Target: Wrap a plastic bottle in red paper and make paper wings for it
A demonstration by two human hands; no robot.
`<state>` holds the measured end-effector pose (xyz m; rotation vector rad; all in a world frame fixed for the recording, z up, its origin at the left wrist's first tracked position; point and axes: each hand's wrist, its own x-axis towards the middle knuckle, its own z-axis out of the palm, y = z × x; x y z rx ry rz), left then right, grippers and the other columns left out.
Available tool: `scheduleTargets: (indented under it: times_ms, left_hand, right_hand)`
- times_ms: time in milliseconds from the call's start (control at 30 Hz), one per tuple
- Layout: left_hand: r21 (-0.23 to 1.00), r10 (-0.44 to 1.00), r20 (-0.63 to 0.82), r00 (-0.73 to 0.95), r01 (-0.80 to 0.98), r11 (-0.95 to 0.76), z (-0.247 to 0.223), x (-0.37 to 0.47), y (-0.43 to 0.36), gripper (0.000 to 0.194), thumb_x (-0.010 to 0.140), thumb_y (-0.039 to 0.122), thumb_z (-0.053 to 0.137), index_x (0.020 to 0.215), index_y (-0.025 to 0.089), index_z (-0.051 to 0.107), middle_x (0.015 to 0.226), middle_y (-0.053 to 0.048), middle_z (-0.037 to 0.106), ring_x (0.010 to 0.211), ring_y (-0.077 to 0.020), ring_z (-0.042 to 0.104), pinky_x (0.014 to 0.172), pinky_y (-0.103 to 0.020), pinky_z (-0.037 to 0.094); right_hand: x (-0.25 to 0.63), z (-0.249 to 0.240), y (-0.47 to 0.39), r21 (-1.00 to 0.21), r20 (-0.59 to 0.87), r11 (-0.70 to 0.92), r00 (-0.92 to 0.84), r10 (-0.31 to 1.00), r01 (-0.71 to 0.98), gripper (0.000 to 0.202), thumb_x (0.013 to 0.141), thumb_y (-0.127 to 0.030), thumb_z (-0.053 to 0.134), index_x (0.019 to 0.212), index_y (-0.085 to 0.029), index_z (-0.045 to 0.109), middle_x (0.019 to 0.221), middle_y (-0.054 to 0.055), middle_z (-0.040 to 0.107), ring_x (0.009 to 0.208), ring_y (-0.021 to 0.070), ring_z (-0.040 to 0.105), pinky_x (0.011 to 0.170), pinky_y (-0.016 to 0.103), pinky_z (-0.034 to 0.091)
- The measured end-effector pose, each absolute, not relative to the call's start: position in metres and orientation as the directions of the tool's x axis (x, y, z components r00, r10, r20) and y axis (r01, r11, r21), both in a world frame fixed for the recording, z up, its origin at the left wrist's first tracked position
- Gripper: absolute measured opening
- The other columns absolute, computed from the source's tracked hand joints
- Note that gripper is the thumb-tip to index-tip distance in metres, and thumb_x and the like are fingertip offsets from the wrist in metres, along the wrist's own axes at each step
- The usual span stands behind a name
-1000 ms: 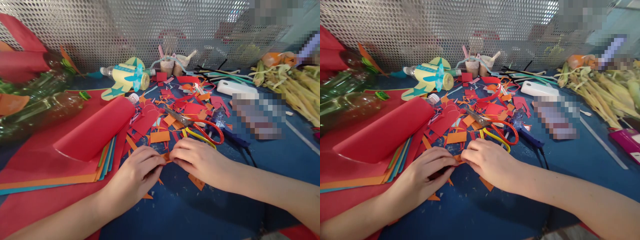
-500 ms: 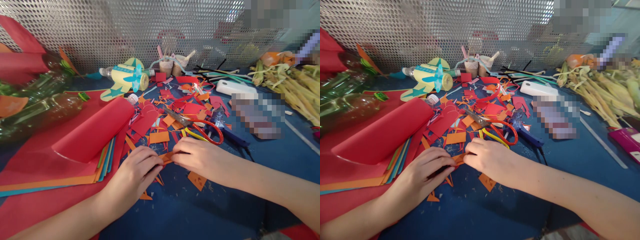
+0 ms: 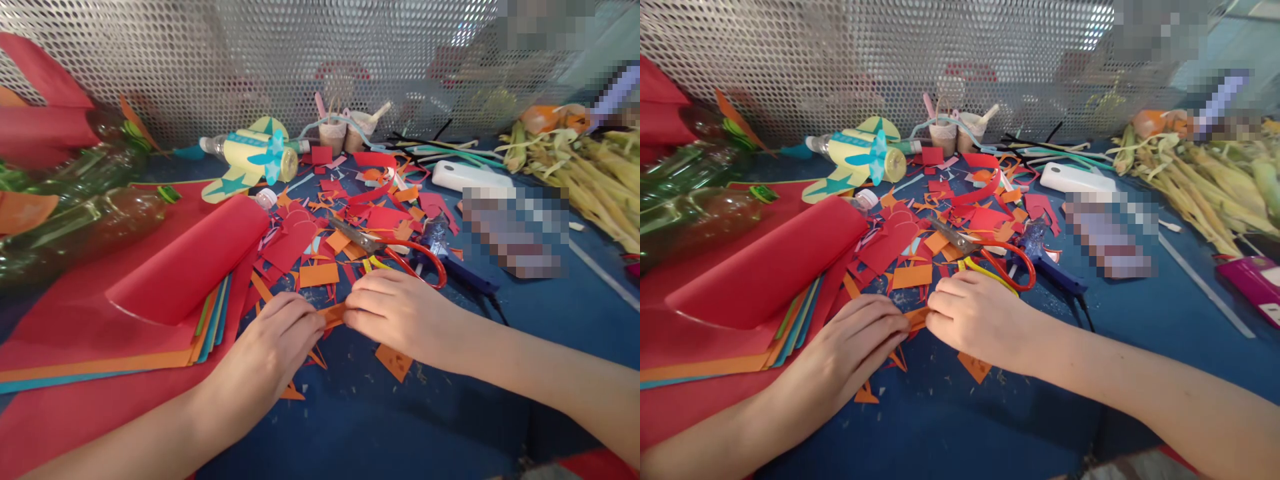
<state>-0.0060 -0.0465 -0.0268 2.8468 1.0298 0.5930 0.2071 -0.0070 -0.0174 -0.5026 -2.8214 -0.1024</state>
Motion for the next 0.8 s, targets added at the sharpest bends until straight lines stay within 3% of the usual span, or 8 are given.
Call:
scheduleTargets:
  times_ms: [133,433,667,800]
  left_hand:
    - [0.223,0.654,0.293,0.698,0.615,-0.756,-0.0274,-0.0089,-0.0462,0.024,0.094,0.01,0.041,0.09,0.014,0.065,0.084,-0.005,0.068,0.084,-0.0196,0.059,0.086,-0.037,0.047]
    - [0.392,0.754,0.302,0.584,0.645,-0.656,-0.0291,-0.0077,-0.0464,0.013,0.089,0.016,0.051,0.082,0.016,0.062,0.08,-0.004,0.065,0.08,-0.0189,0.058,0.08,-0.036,0.049]
    - [0.239,0.646,0.314,0.696,0.6,-0.763,-0.028,-0.0078,-0.0439,0.024,0.094,0.011,0.042,0.088,0.015,0.065,0.082,-0.004,0.068,0.085,-0.019,0.06,0.087,-0.036,0.049]
    - [0.237,0.648,0.302,0.699,0.604,-0.761,-0.0285,-0.0083,-0.0443,0.028,0.095,0.012,0.039,0.092,0.018,0.066,0.082,-0.003,0.068,0.087,-0.0189,0.061,0.088,-0.037,0.049]
  right_hand:
    - [0.2059,-0.0218,-0.0067,-0.046,0.235,0.917,-0.888,0.395,0.395,0.022,0.092,-0.014,0.049,0.08,-0.015,0.067,0.079,0.004,0.068,0.079,0.019,0.059,0.072,0.033,0.048]
    - [0.2021,-0.0262,-0.0102,-0.016,0.246,0.916,-0.886,0.393,0.401,0.026,0.092,-0.013,0.046,0.075,-0.014,0.065,0.075,0.006,0.065,0.075,0.0193,0.058,0.068,0.032,0.048]
    - [0.2045,-0.0228,-0.0105,-0.065,0.228,0.924,-0.896,0.382,0.377,0.019,0.091,-0.013,0.05,0.081,-0.014,0.066,0.081,0.005,0.066,0.081,0.0193,0.058,0.073,0.032,0.048]
    - [0.2055,-0.0246,-0.012,-0.058,0.25,0.926,-0.892,0.376,0.374,0.019,0.092,-0.012,0.05,0.083,-0.015,0.066,0.081,0.005,0.066,0.08,0.0186,0.057,0.071,0.031,0.047]
